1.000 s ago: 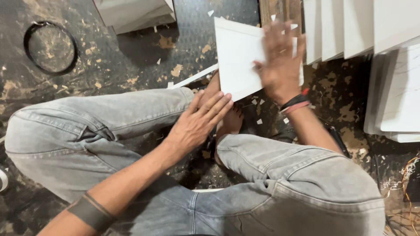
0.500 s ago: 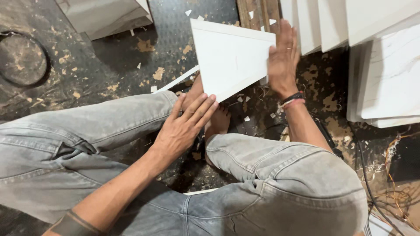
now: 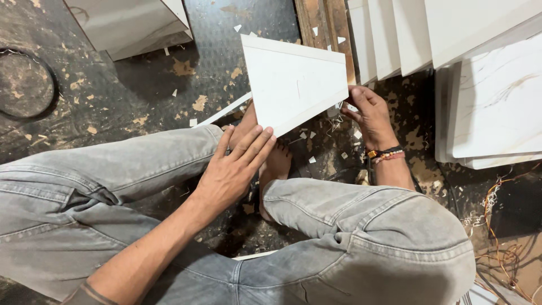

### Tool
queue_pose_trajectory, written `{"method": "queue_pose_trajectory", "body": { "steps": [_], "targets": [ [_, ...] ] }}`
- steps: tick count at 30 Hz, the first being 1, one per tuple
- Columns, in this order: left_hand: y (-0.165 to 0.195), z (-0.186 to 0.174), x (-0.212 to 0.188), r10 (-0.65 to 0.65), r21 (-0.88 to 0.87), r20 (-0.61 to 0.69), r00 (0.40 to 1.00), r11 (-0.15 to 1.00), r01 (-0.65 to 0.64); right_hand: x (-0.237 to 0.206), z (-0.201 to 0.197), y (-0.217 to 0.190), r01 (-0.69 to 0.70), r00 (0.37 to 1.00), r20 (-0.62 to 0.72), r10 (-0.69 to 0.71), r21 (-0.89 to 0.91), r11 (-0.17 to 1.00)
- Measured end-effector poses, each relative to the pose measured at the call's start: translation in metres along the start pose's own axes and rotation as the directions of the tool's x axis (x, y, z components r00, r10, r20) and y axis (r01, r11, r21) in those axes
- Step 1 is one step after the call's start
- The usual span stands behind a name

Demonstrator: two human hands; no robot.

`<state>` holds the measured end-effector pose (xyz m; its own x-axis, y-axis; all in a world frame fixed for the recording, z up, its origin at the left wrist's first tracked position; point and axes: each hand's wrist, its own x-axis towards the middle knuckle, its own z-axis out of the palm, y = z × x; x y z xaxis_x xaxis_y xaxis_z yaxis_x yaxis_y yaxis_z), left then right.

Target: The person sits on the floor and applies white edge banding tape to the edges of triangular wood panels. They hold a hand-held edge banding iron, press the heated tape onto a panel edge, trim the tape, and set finished panels aside with a stack of completed pieces.

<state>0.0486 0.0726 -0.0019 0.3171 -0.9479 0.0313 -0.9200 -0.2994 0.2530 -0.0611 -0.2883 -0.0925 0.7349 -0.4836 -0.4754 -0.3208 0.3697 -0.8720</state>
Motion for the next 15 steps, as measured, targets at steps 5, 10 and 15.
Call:
{"method": "queue_pose_trajectory", "body": {
  "steps": [5, 10, 15],
  "targets": [
    [0.001, 0.003, -0.001, -0.003, 0.009, 0.003, 1.0, 1.0, 0.003, -0.005, 0.009, -0.024, 0.124, 0.99, -0.032, -0.136, -0.245, 0.961],
    [0.004, 0.002, -0.001, -0.005, 0.019, 0.018, 1.0, 1.0, 0.005, -0.03, 0.037, -0.038, 0.305, 0.804, 0.075, -0.59, -0.904, 0.301],
    [0.003, -0.001, -0.001, -0.005, 0.1, 0.082, 0.997, 0.995, -0.004, -0.037, 0.054, -0.028, 0.344, 0.709, 0.205, -0.674, -0.936, 0.078]
  ]
}}
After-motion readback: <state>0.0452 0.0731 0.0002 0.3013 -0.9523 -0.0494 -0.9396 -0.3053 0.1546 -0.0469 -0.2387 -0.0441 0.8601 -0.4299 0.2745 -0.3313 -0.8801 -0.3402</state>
